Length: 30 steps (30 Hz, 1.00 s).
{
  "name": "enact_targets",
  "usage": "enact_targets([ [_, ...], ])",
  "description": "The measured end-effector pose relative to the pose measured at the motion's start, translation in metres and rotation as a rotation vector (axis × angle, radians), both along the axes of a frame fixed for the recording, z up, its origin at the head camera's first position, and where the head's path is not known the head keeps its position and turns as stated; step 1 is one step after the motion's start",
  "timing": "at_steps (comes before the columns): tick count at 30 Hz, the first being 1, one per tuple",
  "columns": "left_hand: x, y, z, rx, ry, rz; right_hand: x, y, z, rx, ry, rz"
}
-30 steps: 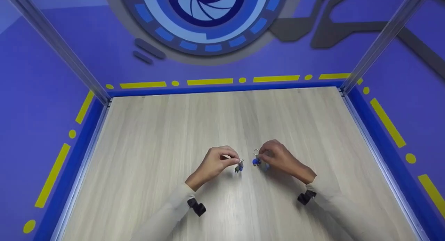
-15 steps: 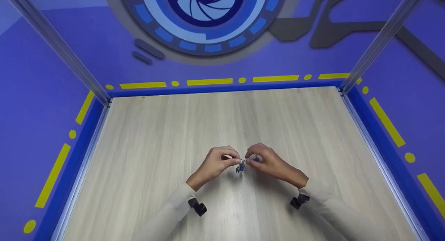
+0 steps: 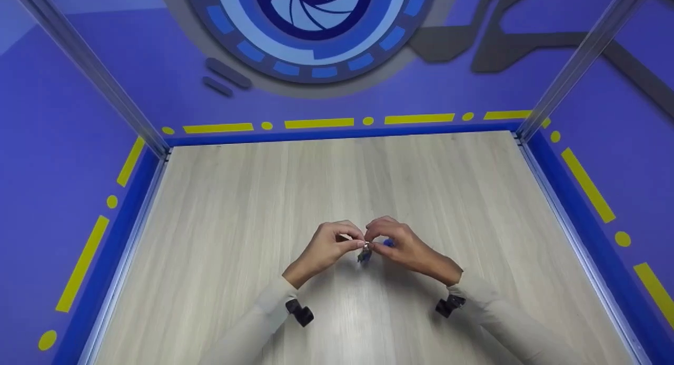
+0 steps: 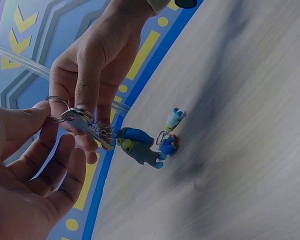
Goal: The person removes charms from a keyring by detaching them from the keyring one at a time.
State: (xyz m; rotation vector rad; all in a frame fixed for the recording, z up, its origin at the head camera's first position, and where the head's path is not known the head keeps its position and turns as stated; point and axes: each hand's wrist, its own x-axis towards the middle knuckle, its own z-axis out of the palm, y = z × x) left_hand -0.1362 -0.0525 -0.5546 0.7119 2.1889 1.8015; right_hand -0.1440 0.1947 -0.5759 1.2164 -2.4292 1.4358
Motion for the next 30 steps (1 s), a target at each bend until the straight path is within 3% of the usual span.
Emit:
enact_targets([
  [5,0.001,-0.001,0.0,-0.005,0.005,0.012,0.002,0.002,0.001,-0.024,-0.013,-0.02],
  [13,0.002,-0.003,-0.001,-0.025,-0.003,0.049,0.004,0.01,0.002,-0.035,-0.112,-0.073],
  [21,0.003,-0.004,-0.002,-0.012,-0.015,0.07,0.01,0.01,0.006,-0.068,-0.092,-0.079],
  [30,0.004,-0.004,-0.005,0.079,-0.088,0.014,0.016,0.007,0.015,-0.078,-0.271,-0.091],
])
